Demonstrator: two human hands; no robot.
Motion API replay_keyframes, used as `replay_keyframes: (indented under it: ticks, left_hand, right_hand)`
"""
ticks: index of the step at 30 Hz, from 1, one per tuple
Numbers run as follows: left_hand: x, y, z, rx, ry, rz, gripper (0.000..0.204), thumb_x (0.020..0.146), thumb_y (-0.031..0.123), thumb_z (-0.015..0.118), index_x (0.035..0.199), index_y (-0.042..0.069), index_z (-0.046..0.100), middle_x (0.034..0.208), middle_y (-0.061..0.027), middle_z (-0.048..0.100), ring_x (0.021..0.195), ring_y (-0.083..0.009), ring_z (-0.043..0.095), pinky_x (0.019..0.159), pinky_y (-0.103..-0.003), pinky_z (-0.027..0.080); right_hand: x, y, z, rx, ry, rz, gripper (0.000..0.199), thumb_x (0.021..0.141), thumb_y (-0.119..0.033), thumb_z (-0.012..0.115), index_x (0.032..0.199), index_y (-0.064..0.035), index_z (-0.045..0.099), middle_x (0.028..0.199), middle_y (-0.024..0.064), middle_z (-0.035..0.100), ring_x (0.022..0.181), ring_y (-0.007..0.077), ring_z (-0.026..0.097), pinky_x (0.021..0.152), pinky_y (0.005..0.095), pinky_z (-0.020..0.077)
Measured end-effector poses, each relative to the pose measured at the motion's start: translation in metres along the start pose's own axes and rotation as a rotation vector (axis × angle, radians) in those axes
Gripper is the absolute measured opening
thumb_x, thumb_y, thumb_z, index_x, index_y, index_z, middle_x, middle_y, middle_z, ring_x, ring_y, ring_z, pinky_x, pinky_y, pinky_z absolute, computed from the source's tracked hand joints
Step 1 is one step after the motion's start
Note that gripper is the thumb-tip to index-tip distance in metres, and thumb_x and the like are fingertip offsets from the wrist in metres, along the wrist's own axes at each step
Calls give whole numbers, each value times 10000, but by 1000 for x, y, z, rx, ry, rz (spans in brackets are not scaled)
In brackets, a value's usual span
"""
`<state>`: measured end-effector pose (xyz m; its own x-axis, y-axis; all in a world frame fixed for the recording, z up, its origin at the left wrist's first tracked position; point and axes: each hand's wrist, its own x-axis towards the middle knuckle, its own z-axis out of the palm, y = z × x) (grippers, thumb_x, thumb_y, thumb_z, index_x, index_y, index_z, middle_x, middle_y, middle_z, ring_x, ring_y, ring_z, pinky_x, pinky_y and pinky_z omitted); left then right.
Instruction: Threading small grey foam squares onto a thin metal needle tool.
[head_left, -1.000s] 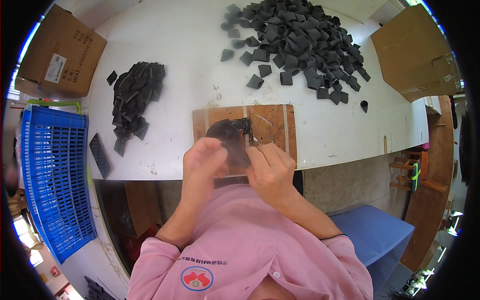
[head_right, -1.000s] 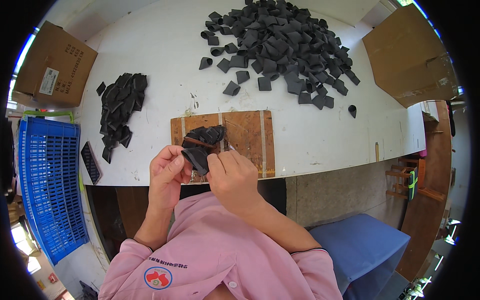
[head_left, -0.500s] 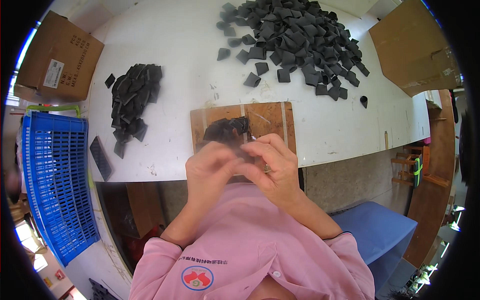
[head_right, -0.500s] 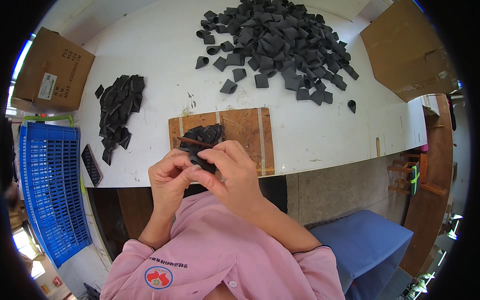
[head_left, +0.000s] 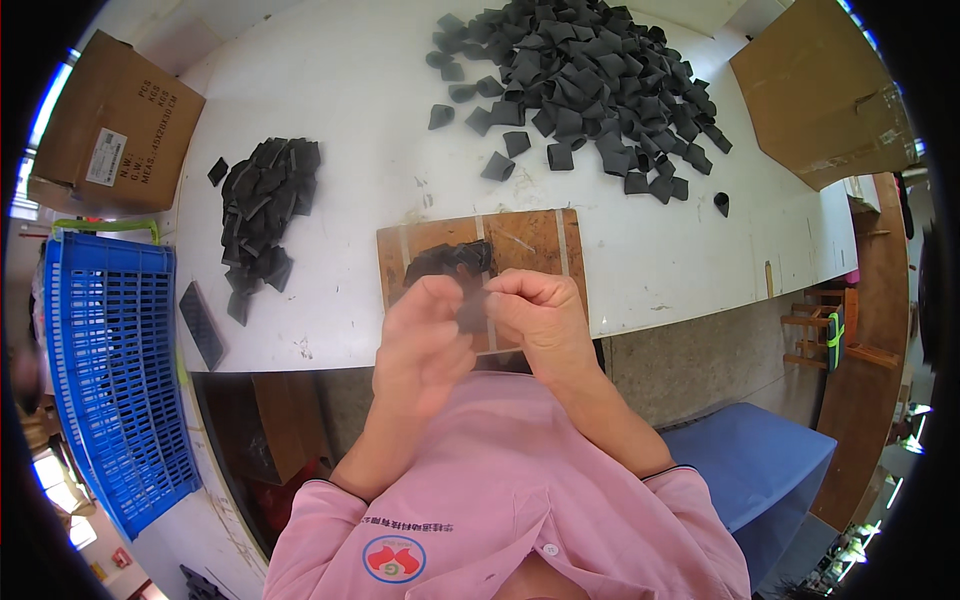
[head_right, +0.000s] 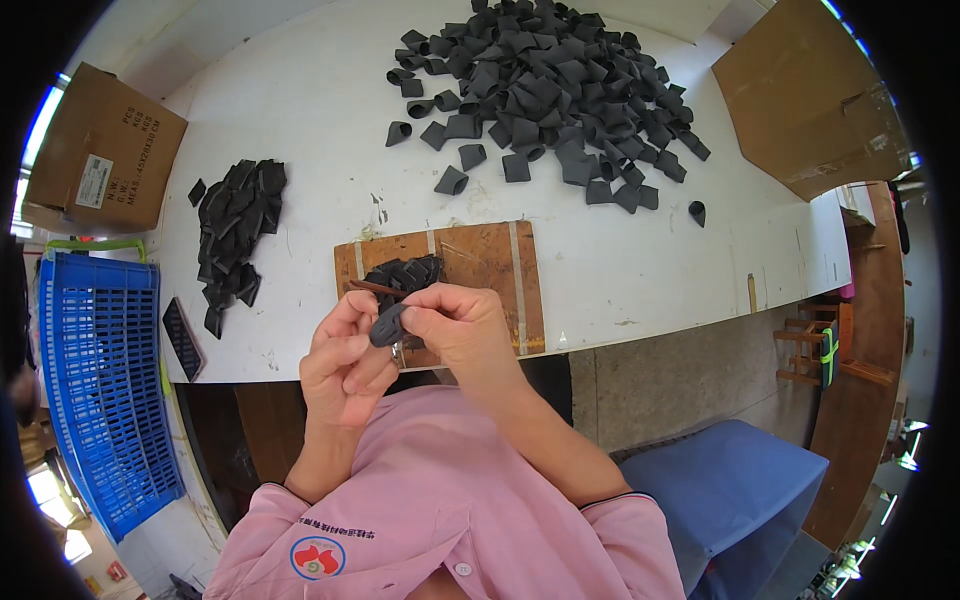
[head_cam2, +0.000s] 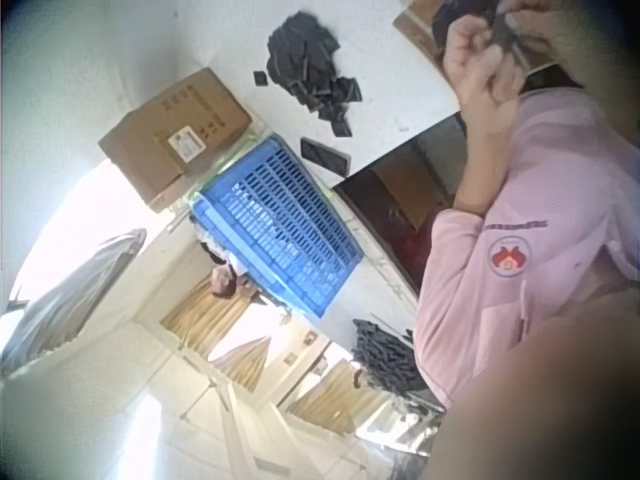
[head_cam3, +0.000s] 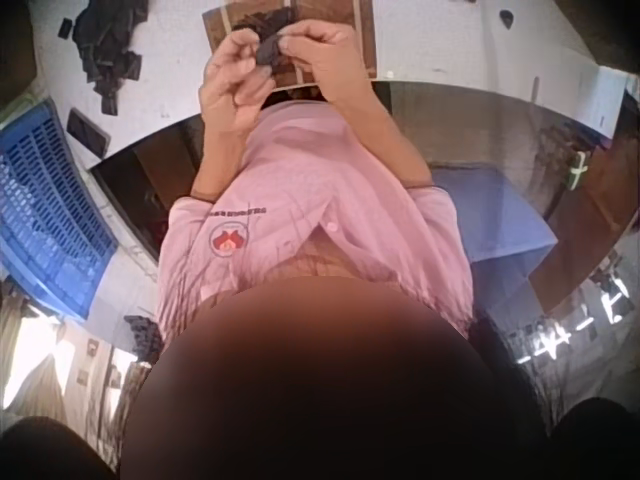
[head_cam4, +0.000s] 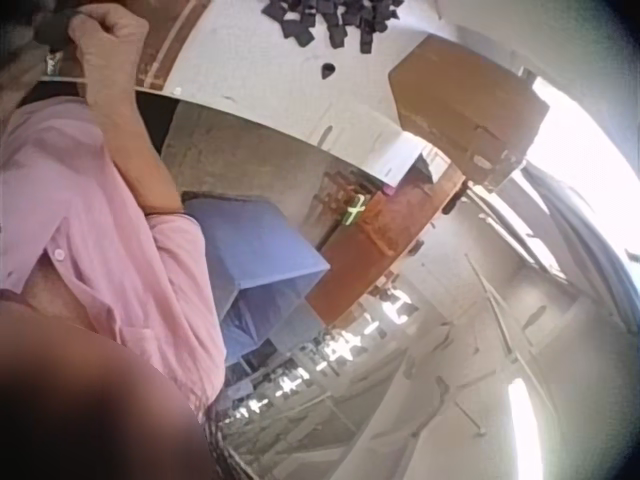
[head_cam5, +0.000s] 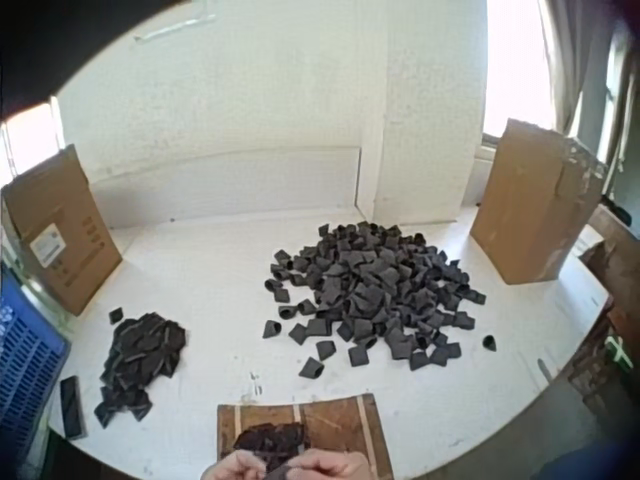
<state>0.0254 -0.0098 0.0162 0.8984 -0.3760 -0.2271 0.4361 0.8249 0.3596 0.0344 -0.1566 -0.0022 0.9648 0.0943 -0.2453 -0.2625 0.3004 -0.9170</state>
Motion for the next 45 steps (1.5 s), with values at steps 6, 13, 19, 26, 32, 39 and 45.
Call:
replay_keyframes:
  ticks: [6,13,19,26,32,39,45]
  left_hand:
    - [5,-28,-14,1205,288,736,164,753,-112,484,891,-27,512,822,-53,565,497,-9,421,417,-151,328]
    - [13,15,12,-40,-28,192,182,794,-27,441,971,-41,479,899,-207,571,322,-63,402,270,-184,265]
    - [16,10,-18,-335,-57,-6,214,842,6,402,1041,-27,473,810,-155,574,303,-48,309,299,-180,237]
    - [21,11,13,864,137,613,342,806,48,558,1120,-45,458,894,-110,581,702,-119,540,556,-198,409]
    - [22,17,25,1124,10,752,173,663,-135,595,788,-18,616,854,-72,587,804,-131,537,709,-230,428]
    - [17,22,21,586,107,704,79,837,71,544,850,-7,545,851,-89,552,798,-155,504,746,-285,395]
    - [12,20,19,570,153,677,75,859,80,515,837,9,521,831,-74,534,777,-142,470,769,-277,376]
  right_hand:
    - [-9,-11,10,714,-268,406,142,854,-121,522,729,-53,519,608,-46,423,536,34,335,480,178,289]
    - [8,-66,19,-10,-362,25,252,891,-236,502,734,-41,523,607,-71,394,548,4,310,471,170,275]
    - [36,-35,8,130,-423,249,248,898,-237,487,717,-73,530,598,-76,396,512,-5,301,435,166,217]
    - [16,-32,5,-558,-60,-479,192,834,-183,566,869,5,547,709,60,497,605,141,479,512,252,387]
    - [6,-36,17,-864,55,-994,409,685,-260,698,959,2,545,850,97,515,715,238,537,535,306,459]
    - [13,-38,28,-996,189,-1194,319,605,-75,683,878,23,551,787,84,499,663,213,531,505,287,445]
    - [15,-43,24,-1156,100,-1231,215,583,-54,559,781,32,557,685,70,448,594,190,466,453,260,379]
